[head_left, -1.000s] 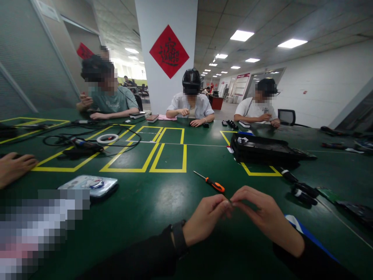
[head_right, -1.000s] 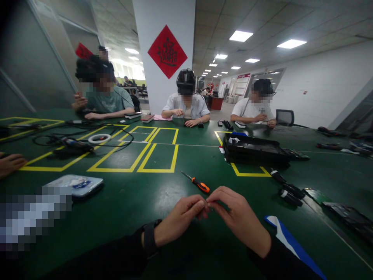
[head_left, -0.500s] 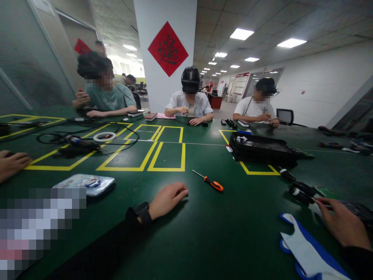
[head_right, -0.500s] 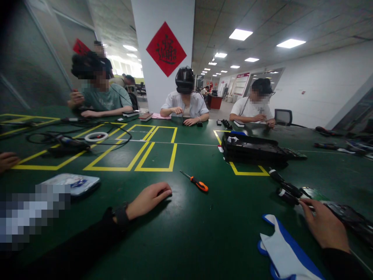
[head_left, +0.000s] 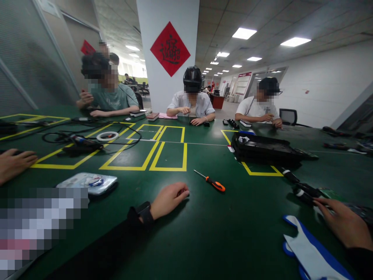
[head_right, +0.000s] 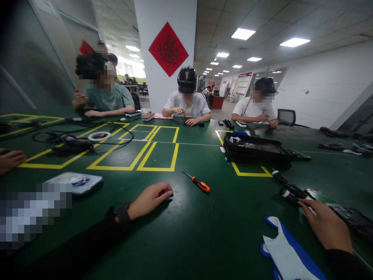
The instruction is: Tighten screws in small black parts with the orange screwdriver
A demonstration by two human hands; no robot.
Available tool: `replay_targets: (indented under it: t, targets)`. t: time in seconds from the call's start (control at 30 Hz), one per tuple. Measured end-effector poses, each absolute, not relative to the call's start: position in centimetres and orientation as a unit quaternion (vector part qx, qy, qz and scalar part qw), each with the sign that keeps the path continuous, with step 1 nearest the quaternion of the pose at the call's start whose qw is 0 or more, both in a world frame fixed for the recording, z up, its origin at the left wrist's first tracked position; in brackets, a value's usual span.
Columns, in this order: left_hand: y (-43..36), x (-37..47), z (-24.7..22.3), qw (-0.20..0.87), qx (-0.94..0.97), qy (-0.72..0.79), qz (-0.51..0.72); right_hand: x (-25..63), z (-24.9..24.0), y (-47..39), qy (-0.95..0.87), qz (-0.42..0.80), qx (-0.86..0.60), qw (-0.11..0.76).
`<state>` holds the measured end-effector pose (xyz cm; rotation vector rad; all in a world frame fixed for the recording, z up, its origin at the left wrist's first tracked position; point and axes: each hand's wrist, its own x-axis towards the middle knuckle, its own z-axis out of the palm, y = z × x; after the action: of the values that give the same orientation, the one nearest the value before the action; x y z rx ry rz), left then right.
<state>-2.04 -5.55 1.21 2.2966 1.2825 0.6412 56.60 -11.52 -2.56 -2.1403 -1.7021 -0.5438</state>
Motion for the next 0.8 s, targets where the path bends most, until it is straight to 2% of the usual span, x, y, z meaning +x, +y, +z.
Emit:
replay_targets:
  t: [0.33, 0.8]
  targets:
    - [-5.7, -2.1, 1.2, 0.215, 0.829, 0.463, 0.23, 55.0, -1.3, -11.9, -0.597, -0.213, -0.762, 0.133]
    - [-5.6, -2.2, 1.3, 0.213, 0.832, 0.459, 0.227, 56.2, -2.0, -11.2, -0.614, -0.192, -0.748, 0.163]
